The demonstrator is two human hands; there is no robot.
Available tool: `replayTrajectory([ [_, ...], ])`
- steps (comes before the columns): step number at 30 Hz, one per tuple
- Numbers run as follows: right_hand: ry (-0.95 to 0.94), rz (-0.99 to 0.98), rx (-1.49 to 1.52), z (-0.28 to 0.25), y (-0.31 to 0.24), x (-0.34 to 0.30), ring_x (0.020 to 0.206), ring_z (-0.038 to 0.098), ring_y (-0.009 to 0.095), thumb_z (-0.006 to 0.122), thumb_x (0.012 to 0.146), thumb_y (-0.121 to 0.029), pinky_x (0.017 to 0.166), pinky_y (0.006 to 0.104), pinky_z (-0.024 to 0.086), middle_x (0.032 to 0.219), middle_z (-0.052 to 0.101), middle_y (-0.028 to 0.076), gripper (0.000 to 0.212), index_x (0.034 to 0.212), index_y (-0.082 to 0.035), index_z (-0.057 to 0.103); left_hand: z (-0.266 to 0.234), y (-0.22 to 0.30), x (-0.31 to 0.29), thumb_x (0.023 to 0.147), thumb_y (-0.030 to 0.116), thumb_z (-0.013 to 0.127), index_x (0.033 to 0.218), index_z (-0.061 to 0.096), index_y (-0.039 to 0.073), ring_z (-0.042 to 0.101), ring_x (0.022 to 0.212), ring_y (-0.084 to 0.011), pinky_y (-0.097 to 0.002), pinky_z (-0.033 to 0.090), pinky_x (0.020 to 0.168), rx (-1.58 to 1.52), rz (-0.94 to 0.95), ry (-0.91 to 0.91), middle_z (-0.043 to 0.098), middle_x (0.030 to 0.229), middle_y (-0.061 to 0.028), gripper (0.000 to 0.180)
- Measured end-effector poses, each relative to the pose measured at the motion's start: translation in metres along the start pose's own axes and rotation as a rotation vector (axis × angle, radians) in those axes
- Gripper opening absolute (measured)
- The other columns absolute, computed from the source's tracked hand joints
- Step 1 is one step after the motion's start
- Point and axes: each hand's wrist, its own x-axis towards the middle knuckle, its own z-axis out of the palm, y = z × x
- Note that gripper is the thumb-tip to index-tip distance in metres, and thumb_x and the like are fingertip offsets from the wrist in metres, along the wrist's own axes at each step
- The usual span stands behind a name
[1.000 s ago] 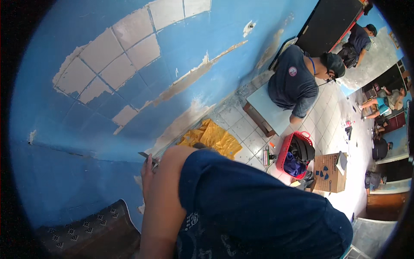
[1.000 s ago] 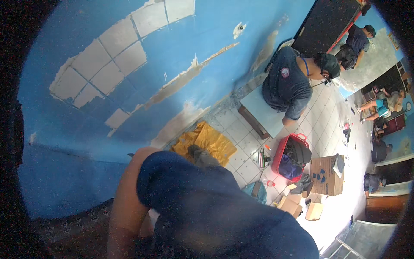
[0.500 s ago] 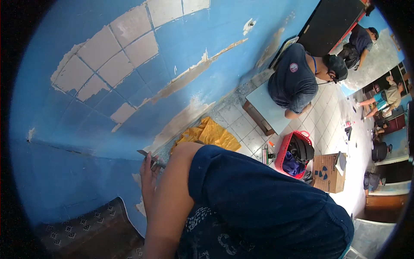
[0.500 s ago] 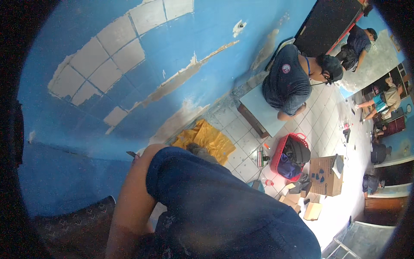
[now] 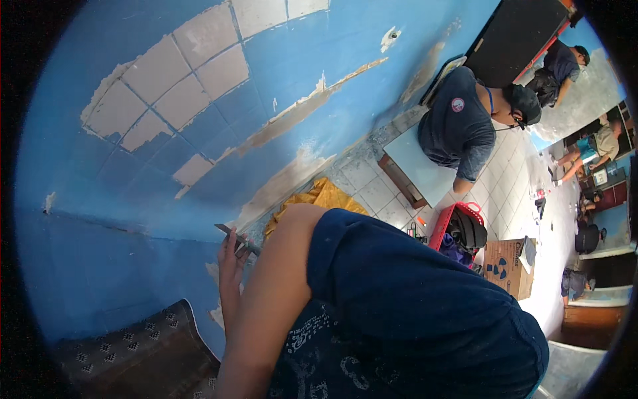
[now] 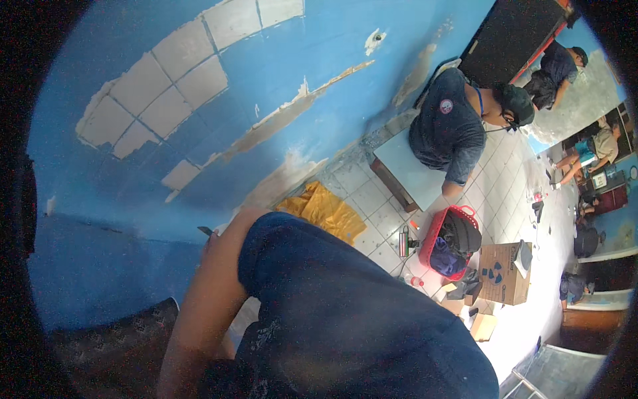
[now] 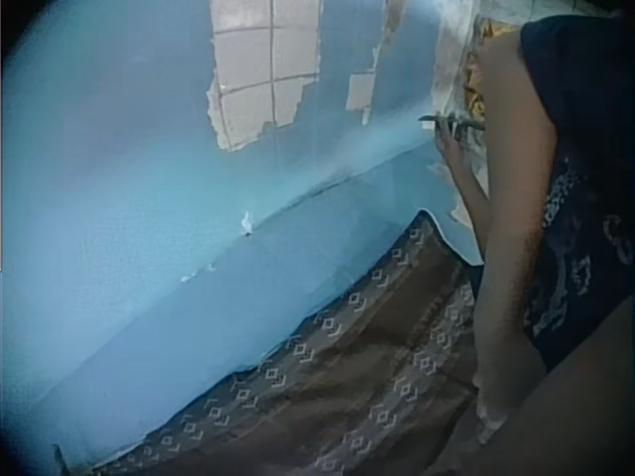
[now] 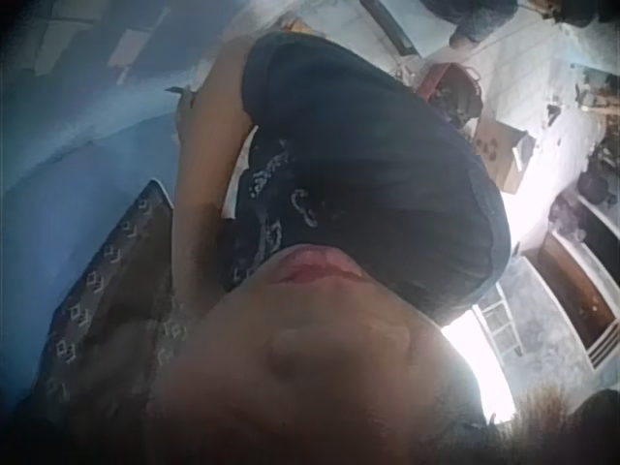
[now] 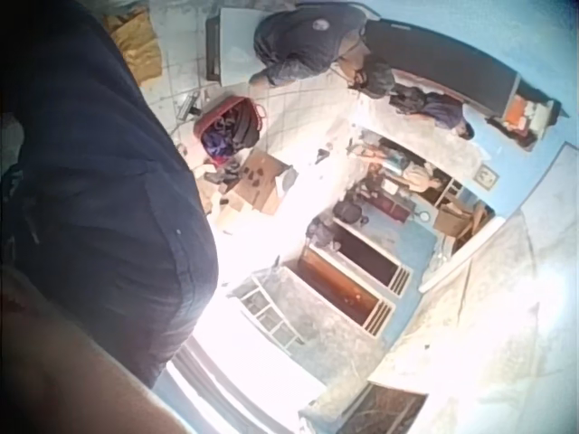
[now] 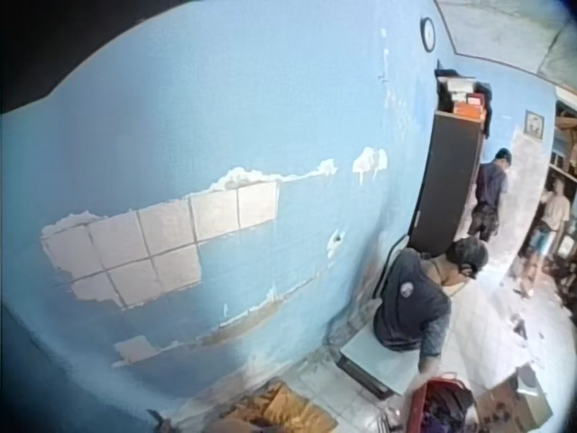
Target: The person removes paint from a tiled wall by scraping the surface with a putty knife.
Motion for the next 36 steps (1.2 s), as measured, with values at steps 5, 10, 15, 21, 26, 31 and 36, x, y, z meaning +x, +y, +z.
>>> replayTrajectory([
  [5, -0.013, -0.007, 0.011, -0.002, -0.002, -0.004, 0.097, 0.053, 0.029, 0.063, 0.077, -0.027, 0.080, 0.0421, 0.044, 0.098, 0.058, 0.012, 0.026, 0.099, -0.012, 0.062, 0.024, 0.015, -0.012, 0.086, 0.030, 0.061, 0.119, 0.048, 0.007, 0.062, 0.084, -0.0197, -0.0273, 0.050, 0.069, 0.144, 0.034, -0.010, 0.060, 0.098, -0.0076, 0.042],
  [10, -0.020, -0.004, 0.010, -0.004, -0.002, -0.001, 0.096, 0.054, 0.029, 0.063, 0.077, -0.028, 0.080, 0.0422, 0.044, 0.097, 0.059, 0.012, 0.025, 0.097, -0.012, 0.063, 0.012, 0.005, -0.015, 0.087, 0.030, 0.060, 0.117, 0.049, 0.007, 0.062, 0.084, -0.0190, -0.0283, 0.050, 0.070, -0.020, -0.015, -0.043, 0.060, 0.098, -0.0086, 0.040],
  [15, -0.024, -0.007, 0.015, -0.004, -0.003, 0.000, 0.095, 0.054, 0.029, 0.063, 0.077, -0.028, 0.079, 0.0423, 0.044, 0.097, 0.059, 0.011, 0.025, 0.096, -0.012, 0.064, -0.003, -0.012, -0.003, 0.087, 0.031, 0.060, 0.117, 0.049, 0.007, 0.062, 0.083, -0.0188, -0.0288, 0.051, 0.072, -0.071, -0.019, -0.049, 0.060, 0.099, -0.0088, 0.040],
  [21, -0.057, 0.008, -0.003, -0.006, -0.004, -0.004, 0.095, 0.054, 0.029, 0.063, 0.077, -0.030, 0.079, 0.0425, 0.045, 0.096, 0.060, 0.011, 0.024, 0.095, -0.013, 0.065, 0.007, -0.005, -0.012, 0.087, 0.031, 0.060, 0.120, 0.048, 0.006, 0.062, 0.086, -0.0193, -0.0297, 0.050, 0.074, -0.077, -0.027, -0.036, 0.060, 0.100, -0.0088, 0.043],
  [26, -0.021, 0.120, -0.254, -0.042, -0.027, -0.045, 0.094, 0.055, 0.028, 0.064, 0.077, -0.030, 0.078, 0.0426, 0.045, 0.095, 0.060, 0.010, 0.024, 0.093, -0.013, 0.066, 0.019, -0.011, -0.031, 0.087, 0.034, 0.059, 0.123, 0.046, 0.006, 0.059, 0.094, -0.0215, -0.0312, 0.049, 0.078, -0.238, 0.025, 0.043, 0.057, 0.108, -0.0102, 0.047],
  [31, 0.183, 1.057, -0.880, -0.056, -0.037, -0.183, 0.103, 0.050, 0.028, 0.066, 0.069, -0.030, 0.085, 0.0406, 0.041, 0.106, 0.056, 0.010, 0.030, 0.092, -0.011, 0.064, 0.002, -0.029, -0.033, 0.088, 0.035, 0.057, 0.124, 0.044, 0.006, 0.056, 0.102, -0.0218, -0.0315, 0.047, 0.082, -0.336, 0.196, -0.064, 0.055, 0.111, -0.0103, 0.048],
  [36, 0.455, 1.559, -0.545, -0.034, -0.047, -0.268, 0.101, 0.054, 0.030, 0.059, 0.083, -0.042, 0.085, 0.0420, 0.043, 0.112, 0.050, 0.024, 0.063, 0.131, -0.009, 0.034, 0.025, 0.014, -0.066, 0.089, 0.036, 0.054, 0.125, 0.043, 0.006, 0.052, 0.109, -0.0196, -0.0308, 0.045, 0.085, -0.389, 0.177, 0.175, 0.054, 0.115, -0.0103, 0.048],
])
